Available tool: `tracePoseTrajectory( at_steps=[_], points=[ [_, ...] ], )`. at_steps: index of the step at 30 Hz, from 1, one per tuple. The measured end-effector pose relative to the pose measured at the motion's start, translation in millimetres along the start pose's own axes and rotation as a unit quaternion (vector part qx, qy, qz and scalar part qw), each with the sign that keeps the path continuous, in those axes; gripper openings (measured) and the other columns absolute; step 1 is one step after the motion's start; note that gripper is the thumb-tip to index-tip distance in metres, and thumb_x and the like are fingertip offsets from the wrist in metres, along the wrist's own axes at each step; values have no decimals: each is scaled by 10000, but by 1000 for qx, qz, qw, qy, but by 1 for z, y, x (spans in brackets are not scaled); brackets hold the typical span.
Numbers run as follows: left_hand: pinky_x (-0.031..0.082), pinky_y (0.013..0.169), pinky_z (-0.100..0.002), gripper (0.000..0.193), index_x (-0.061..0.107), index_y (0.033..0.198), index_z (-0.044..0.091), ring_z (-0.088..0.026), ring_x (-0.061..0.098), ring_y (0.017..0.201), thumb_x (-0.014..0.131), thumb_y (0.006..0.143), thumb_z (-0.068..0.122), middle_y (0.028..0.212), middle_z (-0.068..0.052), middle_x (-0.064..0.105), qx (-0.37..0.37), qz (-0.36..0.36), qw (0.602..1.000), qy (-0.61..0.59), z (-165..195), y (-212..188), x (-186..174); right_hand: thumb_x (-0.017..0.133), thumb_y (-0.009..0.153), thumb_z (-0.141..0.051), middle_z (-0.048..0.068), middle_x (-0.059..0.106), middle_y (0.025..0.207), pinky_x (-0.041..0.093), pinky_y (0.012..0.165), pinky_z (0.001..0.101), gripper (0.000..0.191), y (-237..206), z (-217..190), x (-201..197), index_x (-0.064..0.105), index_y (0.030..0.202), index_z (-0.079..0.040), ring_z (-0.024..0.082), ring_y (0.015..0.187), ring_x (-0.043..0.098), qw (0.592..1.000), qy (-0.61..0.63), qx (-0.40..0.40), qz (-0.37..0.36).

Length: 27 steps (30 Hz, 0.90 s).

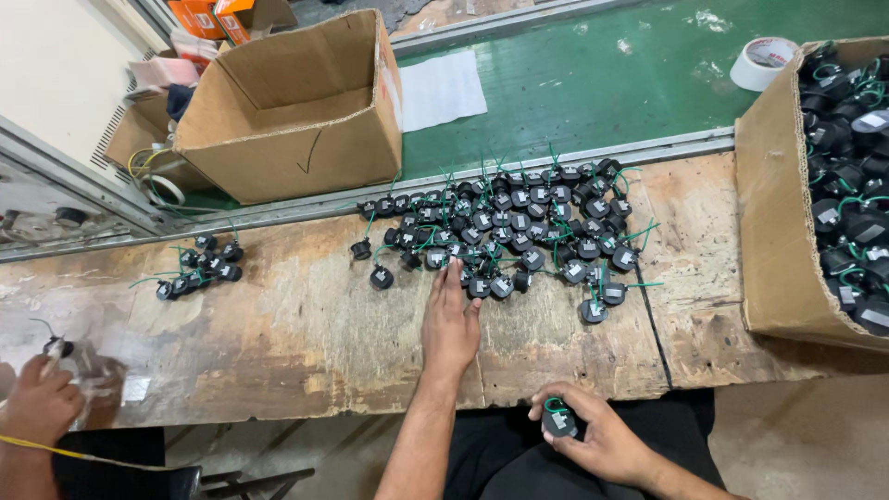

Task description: The person picks black round wired components one at a time from a workbench, manipulates the green wire of each component with both hands, and places the components into a cardboard box beside a full box of the same parts. A second worker at the left of the bench handles similar parts.

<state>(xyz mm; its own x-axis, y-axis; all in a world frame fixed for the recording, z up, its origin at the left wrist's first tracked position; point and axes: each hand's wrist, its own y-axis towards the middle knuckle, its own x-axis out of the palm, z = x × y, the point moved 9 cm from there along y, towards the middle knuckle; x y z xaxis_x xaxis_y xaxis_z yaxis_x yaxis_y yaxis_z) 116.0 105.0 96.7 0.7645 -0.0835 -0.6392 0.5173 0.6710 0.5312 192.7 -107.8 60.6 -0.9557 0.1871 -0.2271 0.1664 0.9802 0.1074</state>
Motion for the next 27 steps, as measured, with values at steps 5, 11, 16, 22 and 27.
tracePoseTrajectory(
  at_steps=[5,11,16,22,27],
  points=[
    [474,995,-462,679,480,1436,37,-373,596,1217,775,835,149,1263,-121,686,-44,-17,998,-51,-5,-19,-6,695,847,-51,61,719,1075,542,885,331,369,-5,7,3,688,1216,-67,180,955,706,999,9,14,-38],
    [507,878,-432,444,684,1255,91,-292,647,972,801,828,127,940,-59,700,-62,21,998,2,-22,-37,-27,688,880,8,82,670,1037,545,797,316,265,-12,21,4,773,1124,-49,166,873,659,998,59,4,-36],
    [541,825,-379,208,748,1034,147,-259,672,948,788,843,74,977,-66,700,-61,84,994,-44,-28,-46,-49,680,898,-36,48,633,1036,580,684,290,147,-14,50,-2,756,1024,-32,132,778,670,983,129,127,27],
    [545,834,-415,275,690,1058,54,-317,695,978,782,798,55,1029,-111,739,-29,20,997,-66,-12,-39,-42,696,907,-32,66,629,990,554,678,275,114,-12,44,-2,748,1007,-17,126,761,649,986,135,93,37],
    [575,765,-357,209,724,1013,52,-276,721,878,780,813,30,948,-100,736,-37,28,993,-110,-13,-47,-45,712,892,-10,71,653,1013,537,728,280,115,-11,30,-9,742,1003,-14,137,811,649,993,98,49,47]
  ],
)
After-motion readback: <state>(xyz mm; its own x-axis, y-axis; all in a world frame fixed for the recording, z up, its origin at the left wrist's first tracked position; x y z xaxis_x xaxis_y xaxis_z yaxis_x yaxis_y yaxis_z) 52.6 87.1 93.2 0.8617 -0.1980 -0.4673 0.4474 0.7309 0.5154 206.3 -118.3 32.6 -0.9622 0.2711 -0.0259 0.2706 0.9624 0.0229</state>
